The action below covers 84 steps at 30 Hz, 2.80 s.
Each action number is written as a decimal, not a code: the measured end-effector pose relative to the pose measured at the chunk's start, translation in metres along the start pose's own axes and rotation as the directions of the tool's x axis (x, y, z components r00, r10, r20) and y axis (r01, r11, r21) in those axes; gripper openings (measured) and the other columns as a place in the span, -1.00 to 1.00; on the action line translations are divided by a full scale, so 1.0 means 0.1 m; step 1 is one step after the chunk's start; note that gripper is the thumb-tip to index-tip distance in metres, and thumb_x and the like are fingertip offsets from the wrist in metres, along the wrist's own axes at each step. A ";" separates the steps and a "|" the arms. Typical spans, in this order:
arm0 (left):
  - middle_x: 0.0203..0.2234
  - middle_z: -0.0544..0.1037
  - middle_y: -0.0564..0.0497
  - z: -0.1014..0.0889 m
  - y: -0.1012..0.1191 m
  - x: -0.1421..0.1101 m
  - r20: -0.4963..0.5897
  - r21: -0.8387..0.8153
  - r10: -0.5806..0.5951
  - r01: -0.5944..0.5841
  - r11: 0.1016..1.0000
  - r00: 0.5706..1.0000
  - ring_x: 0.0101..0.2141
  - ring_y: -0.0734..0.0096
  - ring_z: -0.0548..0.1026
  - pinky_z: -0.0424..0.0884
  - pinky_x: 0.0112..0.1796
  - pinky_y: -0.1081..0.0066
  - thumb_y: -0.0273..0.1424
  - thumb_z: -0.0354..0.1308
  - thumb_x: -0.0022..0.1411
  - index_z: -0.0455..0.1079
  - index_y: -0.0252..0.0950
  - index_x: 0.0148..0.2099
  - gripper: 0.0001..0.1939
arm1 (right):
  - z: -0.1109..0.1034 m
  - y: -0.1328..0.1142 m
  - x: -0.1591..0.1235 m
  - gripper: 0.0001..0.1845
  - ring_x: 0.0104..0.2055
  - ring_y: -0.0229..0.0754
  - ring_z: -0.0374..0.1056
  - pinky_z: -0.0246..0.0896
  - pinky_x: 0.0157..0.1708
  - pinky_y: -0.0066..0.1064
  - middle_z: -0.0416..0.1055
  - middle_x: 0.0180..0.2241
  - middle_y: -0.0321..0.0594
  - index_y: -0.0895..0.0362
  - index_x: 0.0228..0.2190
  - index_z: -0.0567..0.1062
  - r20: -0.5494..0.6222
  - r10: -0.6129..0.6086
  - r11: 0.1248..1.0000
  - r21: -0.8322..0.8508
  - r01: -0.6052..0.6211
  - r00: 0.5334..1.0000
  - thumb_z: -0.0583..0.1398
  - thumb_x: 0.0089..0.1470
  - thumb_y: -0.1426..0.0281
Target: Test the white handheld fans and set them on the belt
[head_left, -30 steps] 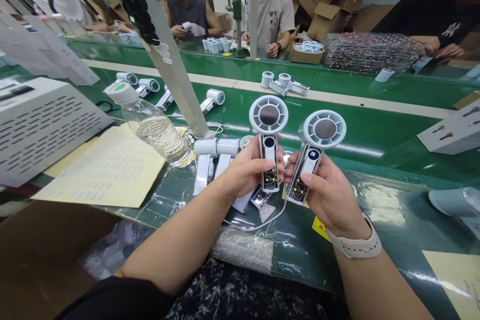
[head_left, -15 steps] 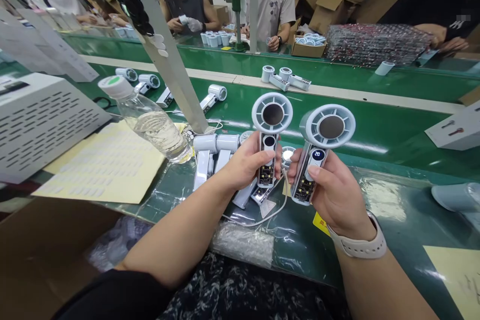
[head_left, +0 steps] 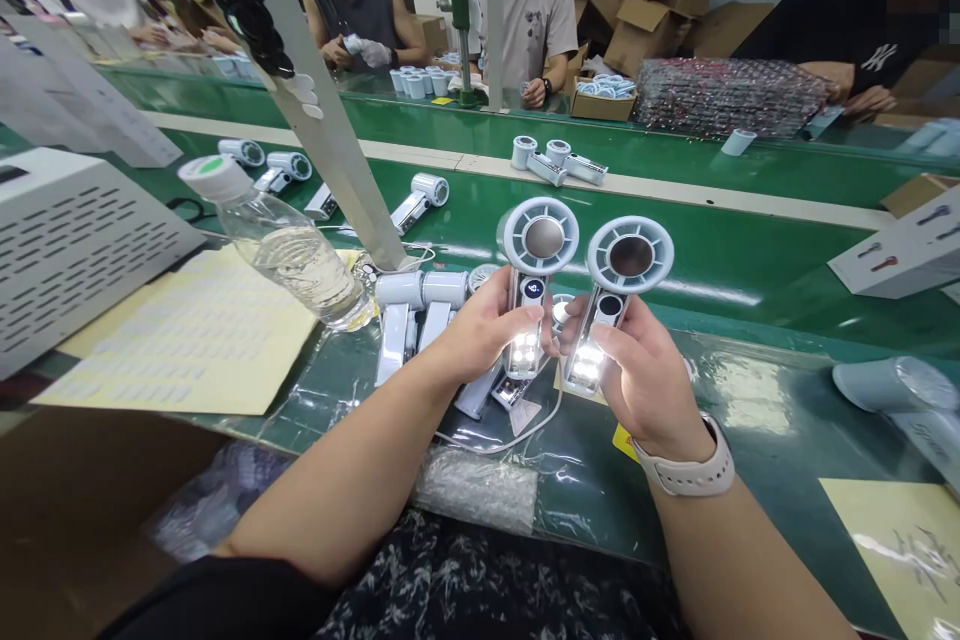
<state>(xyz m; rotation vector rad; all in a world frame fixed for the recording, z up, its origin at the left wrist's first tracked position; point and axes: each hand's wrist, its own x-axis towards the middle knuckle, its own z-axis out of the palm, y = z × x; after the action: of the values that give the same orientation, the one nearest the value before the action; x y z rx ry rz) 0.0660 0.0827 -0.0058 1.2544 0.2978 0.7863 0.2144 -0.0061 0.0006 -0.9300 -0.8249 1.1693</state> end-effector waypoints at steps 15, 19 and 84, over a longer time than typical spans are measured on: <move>-0.41 0.56 0.06 -0.01 0.01 -0.04 -0.225 0.024 -0.087 0.095 0.995 0.970 -0.56 0.34 0.54 0.40 -0.54 0.37 0.19 0.19 0.17 0.13 -0.17 -0.07 -0.39 | -0.12 0.05 0.06 -0.45 -0.47 -0.17 0.41 0.40 -0.47 -0.26 0.55 -0.36 -0.15 0.07 -0.30 0.55 -0.033 0.151 0.984 0.105 -0.146 0.988 0.15 0.15 -0.16; -0.44 0.56 0.10 -0.01 0.05 -0.07 -0.101 -0.092 -0.053 0.044 0.995 0.993 -0.56 0.33 0.57 0.41 -0.58 0.42 0.09 0.14 0.25 0.12 -0.16 -0.09 -0.51 | -0.08 0.04 0.01 -0.42 -0.21 0.01 0.54 0.52 -0.22 -0.08 0.61 -0.16 -0.10 0.02 -0.25 0.62 0.018 0.137 0.982 0.130 -0.139 0.990 0.17 0.11 -0.21; -0.13 0.67 -0.19 -0.01 0.15 -0.10 0.048 -0.089 -0.124 0.128 0.988 0.991 -0.15 0.09 0.67 0.58 -0.18 0.26 -0.17 0.47 0.06 0.36 -0.27 0.10 -0.38 | 0.04 -0.06 0.05 -0.79 -0.43 -0.04 0.53 0.47 -0.39 -0.17 0.61 -0.45 -0.23 0.04 -0.33 0.50 -0.297 0.078 0.963 0.270 0.005 0.952 0.17 -0.08 0.30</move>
<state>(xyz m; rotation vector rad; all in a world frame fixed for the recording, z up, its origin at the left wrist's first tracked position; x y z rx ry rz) 0.0524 0.0784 0.0056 1.1524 0.3001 0.6569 0.2141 -0.0014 0.0085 -0.8749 -0.3888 1.1016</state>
